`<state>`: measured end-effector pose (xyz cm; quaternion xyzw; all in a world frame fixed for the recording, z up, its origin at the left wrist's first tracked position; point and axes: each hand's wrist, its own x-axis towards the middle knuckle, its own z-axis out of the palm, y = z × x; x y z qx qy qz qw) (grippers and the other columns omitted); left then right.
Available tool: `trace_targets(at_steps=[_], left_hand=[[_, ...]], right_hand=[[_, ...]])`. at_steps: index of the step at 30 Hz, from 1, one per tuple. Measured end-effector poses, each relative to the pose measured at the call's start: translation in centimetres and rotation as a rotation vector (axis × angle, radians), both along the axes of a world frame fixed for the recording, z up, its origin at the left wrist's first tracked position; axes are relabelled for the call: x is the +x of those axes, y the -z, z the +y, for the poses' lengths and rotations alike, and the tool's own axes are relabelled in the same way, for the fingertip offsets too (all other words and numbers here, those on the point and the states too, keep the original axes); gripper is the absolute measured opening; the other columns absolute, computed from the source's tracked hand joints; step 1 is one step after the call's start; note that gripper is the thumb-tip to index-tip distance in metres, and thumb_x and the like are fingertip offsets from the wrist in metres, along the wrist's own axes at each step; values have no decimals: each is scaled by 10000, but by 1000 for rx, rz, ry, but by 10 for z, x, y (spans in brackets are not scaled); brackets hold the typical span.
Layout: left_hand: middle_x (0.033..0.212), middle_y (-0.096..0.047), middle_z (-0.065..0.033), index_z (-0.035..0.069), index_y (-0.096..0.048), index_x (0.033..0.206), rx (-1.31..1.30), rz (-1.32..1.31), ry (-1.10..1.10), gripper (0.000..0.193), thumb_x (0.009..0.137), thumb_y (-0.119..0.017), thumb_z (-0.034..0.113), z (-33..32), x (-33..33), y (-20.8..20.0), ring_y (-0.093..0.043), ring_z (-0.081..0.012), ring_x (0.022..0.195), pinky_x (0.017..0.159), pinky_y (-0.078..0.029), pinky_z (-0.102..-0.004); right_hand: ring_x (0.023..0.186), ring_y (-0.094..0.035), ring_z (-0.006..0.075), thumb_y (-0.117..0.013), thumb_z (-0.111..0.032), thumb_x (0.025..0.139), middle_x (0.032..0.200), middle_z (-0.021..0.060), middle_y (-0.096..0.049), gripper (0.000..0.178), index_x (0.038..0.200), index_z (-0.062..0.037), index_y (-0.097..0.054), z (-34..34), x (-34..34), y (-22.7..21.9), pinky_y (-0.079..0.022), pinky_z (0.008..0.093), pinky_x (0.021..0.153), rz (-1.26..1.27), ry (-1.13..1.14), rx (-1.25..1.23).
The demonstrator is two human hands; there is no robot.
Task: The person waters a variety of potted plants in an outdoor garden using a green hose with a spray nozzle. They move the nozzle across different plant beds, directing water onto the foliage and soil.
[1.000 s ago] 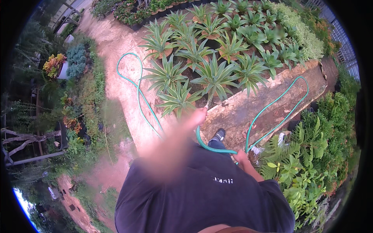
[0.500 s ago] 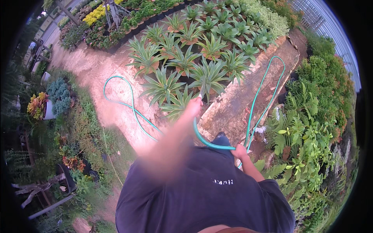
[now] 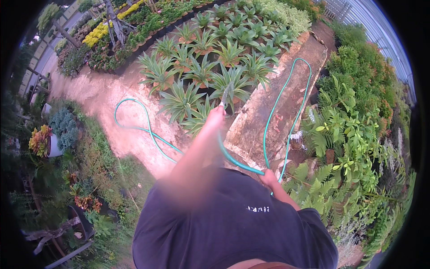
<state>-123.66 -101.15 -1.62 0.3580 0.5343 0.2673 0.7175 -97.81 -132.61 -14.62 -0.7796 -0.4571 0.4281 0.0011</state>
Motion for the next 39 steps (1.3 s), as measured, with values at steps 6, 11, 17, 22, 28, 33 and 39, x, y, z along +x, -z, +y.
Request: trace_targets(at_steps=[6,11,17,22,28,33,39], left_hand=[[601,-401,37,104,-510,890,-10,-53,14,391,1068,-400,434,-45,-6,-16,-351,-95,446,406,-267,-285],[606,-368,55,116,-488,906,-15,-73,22,372,1067,-394,438,-95,-10,-26,-311,-73,448,401,-234,-269],[626,-371,56,118,-481,939,10,-84,13,376,1063,-394,462,-129,-16,-39,-283,-58,451,400,-231,-248],[620,-374,49,107,-479,930,34,-47,-8,370,1062,-382,438,-145,-29,-52,-292,-62,441,388,-234,-251],[616,-355,53,113,-470,917,71,-37,14,407,1061,-381,484,-155,-38,-64,-293,-62,451,401,-237,-253],[608,-347,53,112,-469,917,69,-32,36,408,1065,-379,482,-158,-44,-68,-296,-64,450,403,-240,-257],[600,-347,52,106,-464,922,111,-108,68,403,1071,-381,471,-149,-49,-80,-293,-63,430,394,-244,-255]], right_hand=[[940,-674,442,-629,-491,878,920,239,-712,447,926,-63,-747,-75,-23,-17,-527,478,853,49,52,70],[921,-676,439,-633,-494,875,893,242,-705,448,920,-62,-744,-130,-38,-45,-527,478,843,68,105,59],[891,-685,436,-637,-515,879,850,245,-703,464,875,-66,-753,-172,-53,-57,-530,492,830,11,118,97],[847,-694,424,-673,-531,877,789,246,-690,506,854,-29,-739,-191,-68,-51,-528,482,783,8,114,182],[795,-688,422,-671,-501,894,754,245,-677,483,838,-25,-729,-209,-92,-54,-516,480,753,108,128,205],[766,-689,396,-672,-488,901,750,233,-678,483,836,-12,-725,-223,-116,-59,-508,475,735,158,161,221],[757,-697,370,-685,-467,901,765,227,-691,462,853,-11,-733,-221,-139,-72,-513,456,741,160,218,229]])
